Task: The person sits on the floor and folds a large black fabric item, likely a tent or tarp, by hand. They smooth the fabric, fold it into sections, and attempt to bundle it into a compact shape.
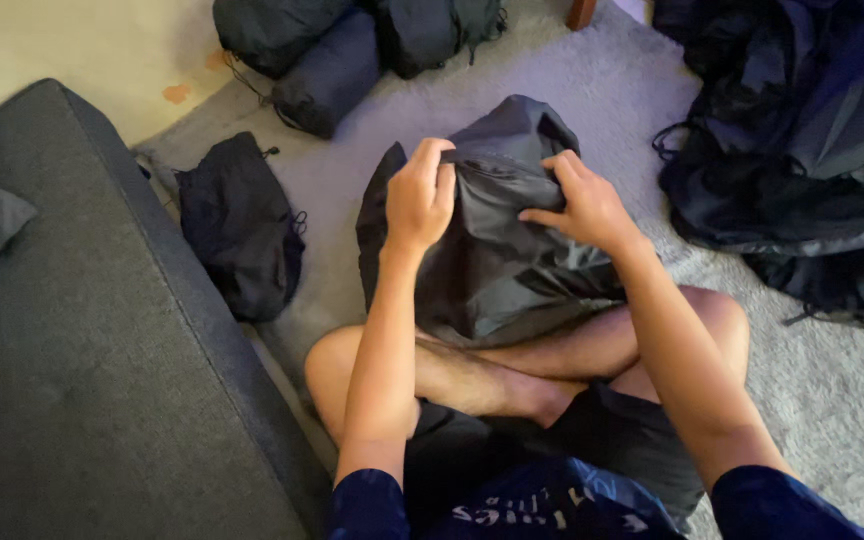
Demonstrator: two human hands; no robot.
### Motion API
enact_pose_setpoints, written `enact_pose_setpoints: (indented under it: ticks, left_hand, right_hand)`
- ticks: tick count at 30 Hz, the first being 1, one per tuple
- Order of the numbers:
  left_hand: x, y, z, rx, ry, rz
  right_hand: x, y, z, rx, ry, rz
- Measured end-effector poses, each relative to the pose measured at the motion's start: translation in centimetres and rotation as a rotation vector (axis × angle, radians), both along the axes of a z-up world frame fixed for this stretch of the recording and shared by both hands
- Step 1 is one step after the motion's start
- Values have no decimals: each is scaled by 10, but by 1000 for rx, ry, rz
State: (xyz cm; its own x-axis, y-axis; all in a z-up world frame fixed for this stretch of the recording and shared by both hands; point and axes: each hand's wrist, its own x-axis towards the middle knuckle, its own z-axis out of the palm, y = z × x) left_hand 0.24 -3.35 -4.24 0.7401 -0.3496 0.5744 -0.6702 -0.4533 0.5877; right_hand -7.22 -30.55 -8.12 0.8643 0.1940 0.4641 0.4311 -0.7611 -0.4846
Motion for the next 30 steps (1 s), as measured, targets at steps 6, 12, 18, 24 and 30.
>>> enact_pose_setpoints:
  ticks: [6, 12, 18, 24, 30]
  left_hand:
    - [8, 30, 17, 202, 35, 72]
    - [-10, 31, 66, 549, 260, -63]
    - [16, 24, -46, 864, 368, -33]
    - [7, 46, 17, 737, 421, -6]
    - [55, 55, -13, 533, -44, 248]
  right_hand:
    - [16, -71, -61, -171, 438, -168]
    - [37, -79, -51, 18, 298, -180]
    - [12, -14, -78, -205, 461, 65]
    - [54, -72, -119, -149, 423, 48]
    - [69, -87, -66, -93, -224, -302]
